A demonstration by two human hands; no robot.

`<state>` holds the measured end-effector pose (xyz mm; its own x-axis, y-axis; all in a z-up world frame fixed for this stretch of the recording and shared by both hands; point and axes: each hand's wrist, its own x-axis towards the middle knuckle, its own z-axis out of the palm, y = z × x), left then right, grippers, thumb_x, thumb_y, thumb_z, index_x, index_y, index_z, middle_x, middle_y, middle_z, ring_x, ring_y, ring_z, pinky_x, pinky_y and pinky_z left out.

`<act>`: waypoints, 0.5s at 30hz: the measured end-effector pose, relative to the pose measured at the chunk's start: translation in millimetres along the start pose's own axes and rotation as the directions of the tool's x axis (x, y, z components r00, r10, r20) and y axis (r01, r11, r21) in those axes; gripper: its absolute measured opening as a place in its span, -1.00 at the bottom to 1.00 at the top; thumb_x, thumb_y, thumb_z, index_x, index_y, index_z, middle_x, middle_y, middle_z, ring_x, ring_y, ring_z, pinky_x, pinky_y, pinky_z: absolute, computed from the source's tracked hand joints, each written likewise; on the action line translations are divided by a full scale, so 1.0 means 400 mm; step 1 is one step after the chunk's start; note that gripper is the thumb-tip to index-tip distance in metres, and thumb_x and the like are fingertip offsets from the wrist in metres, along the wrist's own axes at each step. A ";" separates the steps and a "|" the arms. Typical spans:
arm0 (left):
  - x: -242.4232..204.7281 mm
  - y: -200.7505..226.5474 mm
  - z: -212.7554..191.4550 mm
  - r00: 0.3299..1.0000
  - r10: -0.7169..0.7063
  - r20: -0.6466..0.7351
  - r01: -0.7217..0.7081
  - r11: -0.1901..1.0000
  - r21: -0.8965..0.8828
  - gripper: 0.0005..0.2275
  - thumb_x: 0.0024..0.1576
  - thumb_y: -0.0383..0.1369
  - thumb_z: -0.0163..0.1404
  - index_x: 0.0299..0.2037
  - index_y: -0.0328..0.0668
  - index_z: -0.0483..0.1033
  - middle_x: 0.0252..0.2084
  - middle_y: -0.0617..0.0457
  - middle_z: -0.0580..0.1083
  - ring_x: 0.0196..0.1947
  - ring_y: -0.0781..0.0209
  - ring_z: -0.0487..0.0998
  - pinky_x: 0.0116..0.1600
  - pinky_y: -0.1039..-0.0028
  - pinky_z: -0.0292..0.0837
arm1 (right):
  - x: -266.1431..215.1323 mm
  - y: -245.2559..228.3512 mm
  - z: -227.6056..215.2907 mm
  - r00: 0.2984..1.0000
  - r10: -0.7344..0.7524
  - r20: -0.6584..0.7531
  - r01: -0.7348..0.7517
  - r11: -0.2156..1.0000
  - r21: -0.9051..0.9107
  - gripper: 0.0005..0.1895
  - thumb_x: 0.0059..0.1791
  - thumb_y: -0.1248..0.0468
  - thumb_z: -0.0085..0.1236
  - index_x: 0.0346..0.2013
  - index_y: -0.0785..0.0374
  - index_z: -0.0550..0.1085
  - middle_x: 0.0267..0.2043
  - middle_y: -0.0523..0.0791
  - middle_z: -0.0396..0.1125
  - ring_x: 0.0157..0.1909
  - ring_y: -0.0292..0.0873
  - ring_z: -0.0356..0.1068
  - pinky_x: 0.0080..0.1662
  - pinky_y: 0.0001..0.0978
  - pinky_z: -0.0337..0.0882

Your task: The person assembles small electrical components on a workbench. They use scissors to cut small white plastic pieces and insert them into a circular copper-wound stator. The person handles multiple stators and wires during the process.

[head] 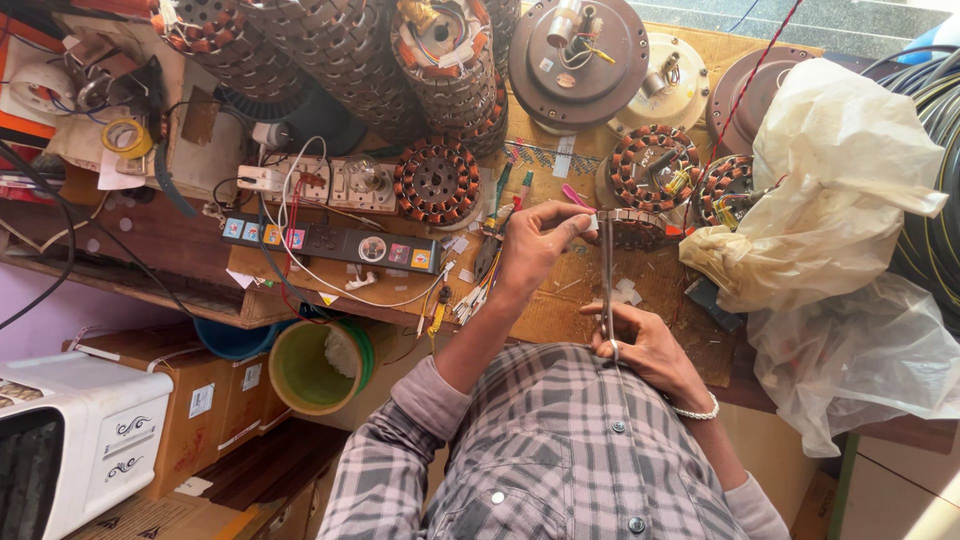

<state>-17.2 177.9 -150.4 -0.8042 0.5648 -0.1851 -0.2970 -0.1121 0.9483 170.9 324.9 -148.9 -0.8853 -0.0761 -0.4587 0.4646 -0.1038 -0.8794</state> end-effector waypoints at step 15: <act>0.000 0.040 0.009 0.996 -0.080 -0.024 0.082 0.994 0.066 -0.85 0.17 -0.46 0.14 -0.15 -0.42 0.64 0.02 -0.09 0.61 -0.26 0.31 0.69 -0.17 0.60 0.59 | -0.009 0.007 -0.001 0.997 0.079 -0.021 -0.080 0.995 -0.060 -0.57 -0.17 0.15 0.38 -0.14 0.40 0.59 -0.40 -0.22 0.41 -0.32 -0.37 0.35 -0.23 -0.48 0.40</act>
<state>-20.0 179.2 -134.4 -0.7900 0.5518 -0.2671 -0.3274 -0.0114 0.9448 175.3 325.4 -149.8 -0.8461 -0.0631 -0.5293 0.5320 -0.0375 -0.8459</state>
